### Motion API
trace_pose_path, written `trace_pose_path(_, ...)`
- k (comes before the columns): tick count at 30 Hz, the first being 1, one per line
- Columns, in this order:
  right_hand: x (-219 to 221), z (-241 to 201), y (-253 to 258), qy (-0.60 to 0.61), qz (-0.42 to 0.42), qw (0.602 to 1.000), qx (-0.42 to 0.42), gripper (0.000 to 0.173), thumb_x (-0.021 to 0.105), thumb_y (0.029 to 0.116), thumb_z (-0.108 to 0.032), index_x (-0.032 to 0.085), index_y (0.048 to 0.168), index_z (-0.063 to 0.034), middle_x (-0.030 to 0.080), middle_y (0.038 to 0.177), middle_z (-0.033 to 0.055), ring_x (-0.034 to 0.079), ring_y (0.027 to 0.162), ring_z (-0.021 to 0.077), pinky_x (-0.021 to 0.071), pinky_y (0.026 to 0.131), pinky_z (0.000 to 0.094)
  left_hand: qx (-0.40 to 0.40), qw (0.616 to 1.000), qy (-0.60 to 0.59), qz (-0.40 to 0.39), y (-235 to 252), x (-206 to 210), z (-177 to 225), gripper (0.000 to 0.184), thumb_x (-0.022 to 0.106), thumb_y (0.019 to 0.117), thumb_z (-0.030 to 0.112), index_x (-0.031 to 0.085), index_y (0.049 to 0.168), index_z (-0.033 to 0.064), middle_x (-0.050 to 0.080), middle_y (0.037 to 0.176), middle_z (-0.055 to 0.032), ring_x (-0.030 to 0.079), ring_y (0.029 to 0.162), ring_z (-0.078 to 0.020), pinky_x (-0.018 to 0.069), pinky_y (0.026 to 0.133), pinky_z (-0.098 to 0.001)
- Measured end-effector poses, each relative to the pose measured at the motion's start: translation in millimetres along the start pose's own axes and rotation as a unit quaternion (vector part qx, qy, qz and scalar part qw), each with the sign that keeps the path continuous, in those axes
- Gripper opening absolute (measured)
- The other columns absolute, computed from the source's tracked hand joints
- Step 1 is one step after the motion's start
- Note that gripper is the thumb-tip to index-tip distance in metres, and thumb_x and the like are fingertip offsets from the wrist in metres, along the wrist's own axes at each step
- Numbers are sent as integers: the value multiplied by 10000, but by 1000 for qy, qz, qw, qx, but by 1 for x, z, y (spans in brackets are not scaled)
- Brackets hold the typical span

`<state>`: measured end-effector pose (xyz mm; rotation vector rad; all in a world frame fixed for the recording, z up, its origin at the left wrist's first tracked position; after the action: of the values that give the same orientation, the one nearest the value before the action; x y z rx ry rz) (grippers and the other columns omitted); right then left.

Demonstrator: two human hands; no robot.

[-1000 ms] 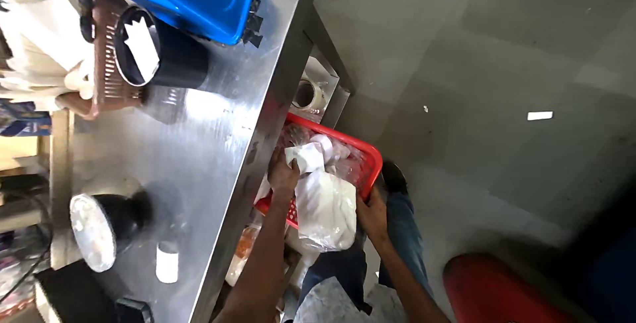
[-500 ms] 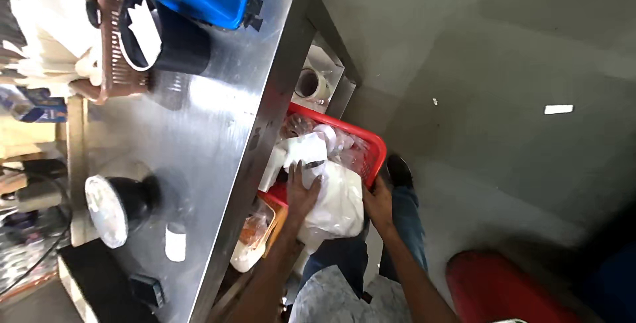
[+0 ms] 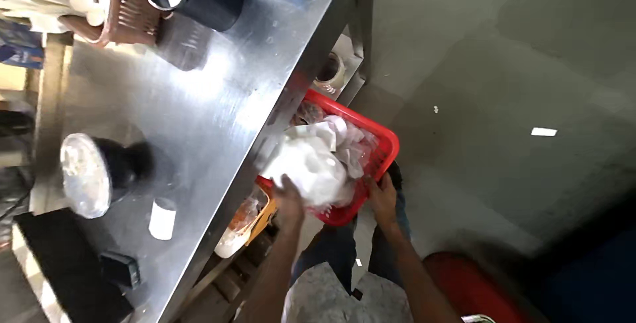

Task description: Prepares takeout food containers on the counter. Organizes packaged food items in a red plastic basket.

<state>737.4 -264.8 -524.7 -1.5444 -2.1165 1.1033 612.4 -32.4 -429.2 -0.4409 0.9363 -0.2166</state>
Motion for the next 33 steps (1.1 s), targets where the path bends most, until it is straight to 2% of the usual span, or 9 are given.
trace_pose_path(5,9,5,-11,-3,6,1000,0,470,649,1005,-404,565,1391,-152,721,1087,129,713,954,273,587,824,557,-2,989,-149,-15,24,-9,-6,769,410,1026,657,277,1616,182,424,1585,-141,472,1401,-301,432,1105,-572)
trace_pose_path(8,14,0,-18,20,6,1000,-12,498,715,972,-258,541,1415,-111,711,1130,148,707,987,265,590,853,525,186,982,26,14,-26,-30,15,761,590,1014,434,298,1593,37,351,1599,-240,360,1473,-380,348,1187,-559)
trace_pose_path(10,15,-1,-18,4,7,1000,-22,579,763,927,-222,520,1439,-101,711,1142,159,709,1002,280,587,869,539,376,910,174,-18,-68,-18,39,747,727,883,416,496,1470,15,450,1528,-244,412,1427,-416,370,1164,-587)
trace_pose_path(12,16,-2,-22,-21,5,999,-28,608,776,916,-224,501,1439,-79,702,1144,182,704,998,318,578,859,572,513,799,288,-126,-92,25,54,663,731,859,496,591,1445,219,436,1588,-135,294,1510,-420,237,1202,-678)
trace_pose_path(14,16,-1,-24,-34,7,999,-29,573,762,932,-283,516,1414,-92,703,1123,175,706,971,318,579,837,581,547,703,405,-206,-77,70,46,700,686,892,461,440,1546,408,247,1703,0,91,1579,-389,88,1207,-725)
trace_pose_path(16,15,-2,-21,-25,8,999,-31,552,754,942,-362,545,1391,-117,715,1110,144,717,963,286,591,847,565,562,665,440,-220,-40,91,42,759,759,877,240,444,1549,397,246,1705,11,99,1580,-383,60,1209,-723)
trace_pose_path(22,15,0,-25,-42,17,998,-33,497,679,995,-376,529,1404,-137,710,1110,148,709,961,302,579,830,575,587,723,342,-126,10,96,123,532,743,885,145,626,1404,172,582,1473,-86,467,1434,-322,276,1225,-591)
trace_pose_path(29,19,-6,-21,21,5,998,-54,506,704,986,-288,521,1410,-82,692,1157,147,704,982,250,597,839,502,615,756,218,-41,-36,137,152,501,655,968,409,644,1393,143,548,1520,-66,342,1519,-314,181,1274,-555)
trace_pose_path(33,19,-3,-19,15,-8,998,-55,505,694,981,-309,522,1401,-86,697,1118,137,703,952,237,600,825,499,559,816,135,-59,-99,49,77,246,635,984,240,758,1180,158,724,1218,-19,643,1190,-192,486,1072,-447)
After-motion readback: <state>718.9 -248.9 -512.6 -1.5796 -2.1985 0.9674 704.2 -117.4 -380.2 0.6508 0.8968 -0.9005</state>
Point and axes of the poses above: each hand's wrist, its own y-axis towards the middle knuckle, its own x-axis out of the palm, z = x × y, the point moved 6 cm from there along y, towards the middle knuckle
